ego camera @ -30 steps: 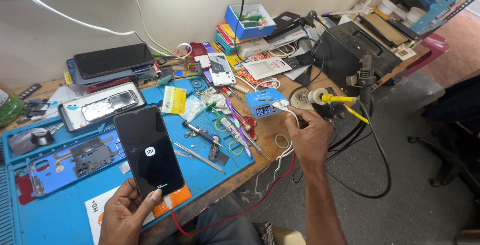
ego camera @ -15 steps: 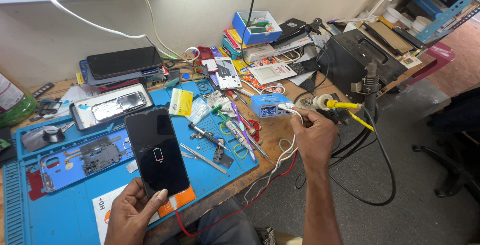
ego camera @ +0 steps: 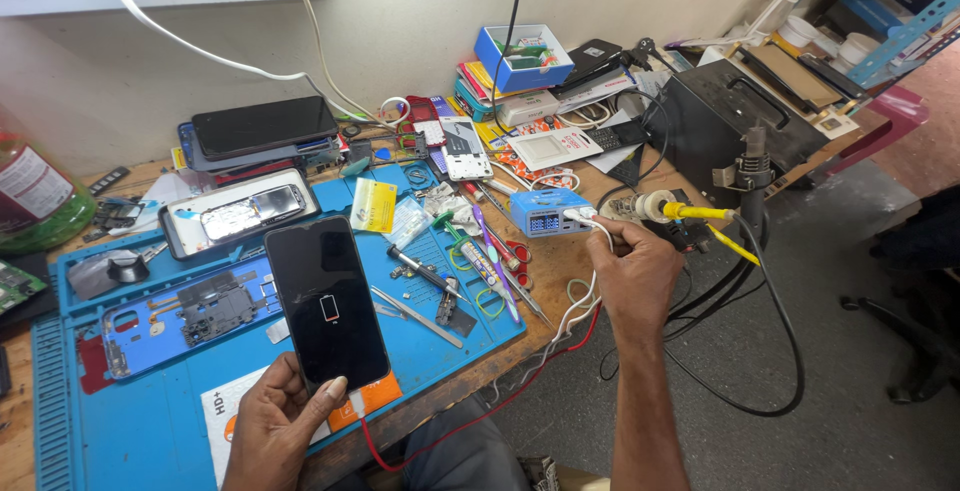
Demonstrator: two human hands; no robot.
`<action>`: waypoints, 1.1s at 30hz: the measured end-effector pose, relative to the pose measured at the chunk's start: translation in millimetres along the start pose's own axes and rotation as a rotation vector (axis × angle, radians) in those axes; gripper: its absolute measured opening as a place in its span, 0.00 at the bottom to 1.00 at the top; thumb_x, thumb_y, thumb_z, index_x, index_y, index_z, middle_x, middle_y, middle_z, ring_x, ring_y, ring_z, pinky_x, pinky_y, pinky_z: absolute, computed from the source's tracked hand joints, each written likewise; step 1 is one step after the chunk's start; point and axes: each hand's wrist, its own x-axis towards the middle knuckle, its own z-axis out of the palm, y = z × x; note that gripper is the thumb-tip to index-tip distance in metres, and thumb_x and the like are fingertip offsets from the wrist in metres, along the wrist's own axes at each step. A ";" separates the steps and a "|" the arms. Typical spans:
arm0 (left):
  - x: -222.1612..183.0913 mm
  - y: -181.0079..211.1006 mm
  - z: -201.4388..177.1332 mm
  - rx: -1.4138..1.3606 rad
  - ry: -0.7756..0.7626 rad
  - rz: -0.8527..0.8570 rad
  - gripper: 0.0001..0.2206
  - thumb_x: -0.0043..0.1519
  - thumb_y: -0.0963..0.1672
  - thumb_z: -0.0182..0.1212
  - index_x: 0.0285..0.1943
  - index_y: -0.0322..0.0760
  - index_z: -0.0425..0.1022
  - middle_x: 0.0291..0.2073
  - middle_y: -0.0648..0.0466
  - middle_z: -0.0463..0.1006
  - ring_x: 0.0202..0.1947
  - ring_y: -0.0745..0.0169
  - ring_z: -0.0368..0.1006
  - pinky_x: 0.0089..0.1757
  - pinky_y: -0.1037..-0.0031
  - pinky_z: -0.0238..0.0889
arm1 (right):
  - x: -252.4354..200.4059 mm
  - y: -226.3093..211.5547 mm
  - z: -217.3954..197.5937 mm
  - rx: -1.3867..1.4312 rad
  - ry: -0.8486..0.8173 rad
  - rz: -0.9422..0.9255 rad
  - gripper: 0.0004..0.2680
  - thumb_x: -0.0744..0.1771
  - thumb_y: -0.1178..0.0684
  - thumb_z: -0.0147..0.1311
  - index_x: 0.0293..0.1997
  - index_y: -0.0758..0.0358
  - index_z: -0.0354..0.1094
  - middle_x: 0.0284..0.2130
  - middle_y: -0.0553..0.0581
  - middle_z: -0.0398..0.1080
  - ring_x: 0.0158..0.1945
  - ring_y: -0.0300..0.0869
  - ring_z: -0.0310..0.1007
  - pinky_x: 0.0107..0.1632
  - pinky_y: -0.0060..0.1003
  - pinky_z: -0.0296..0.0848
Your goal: The person connects a charging cable to a smartphone, then uses a screwdriver to remove screws from the back of the device. They continue to manipulate the internal components with the screwdriver and a pen-like tool while the phone remains connected to a power source.
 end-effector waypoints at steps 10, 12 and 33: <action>3.8 -8.4 -6.5 0.037 -0.023 0.041 0.15 0.57 0.41 0.64 0.51 0.26 0.75 0.36 0.38 0.84 0.44 0.53 0.84 0.49 0.62 0.76 | -8.9 -8.9 5.8 0.116 -0.009 0.028 0.09 0.64 0.61 0.60 0.48 0.69 0.78 0.23 0.56 0.76 0.22 0.32 0.69 0.23 0.28 0.65; 7.5 -14.5 -10.4 0.048 -0.022 0.040 0.16 0.57 0.41 0.64 0.52 0.26 0.75 0.36 0.38 0.86 0.44 0.53 0.84 0.50 0.62 0.75 | -9.6 -10.4 7.4 0.139 -0.011 0.072 0.09 0.64 0.60 0.59 0.47 0.69 0.78 0.23 0.56 0.77 0.21 0.32 0.70 0.22 0.29 0.66; 26.3 -40.5 -25.9 0.126 -0.015 0.117 0.10 0.57 0.39 0.64 0.45 0.28 0.74 0.25 0.39 0.84 0.35 0.55 0.84 0.42 0.62 0.79 | -19.6 11.0 25.4 0.721 -0.025 0.200 0.07 0.66 0.65 0.55 0.45 0.70 0.79 0.21 0.50 0.71 0.18 0.29 0.61 0.19 0.23 0.56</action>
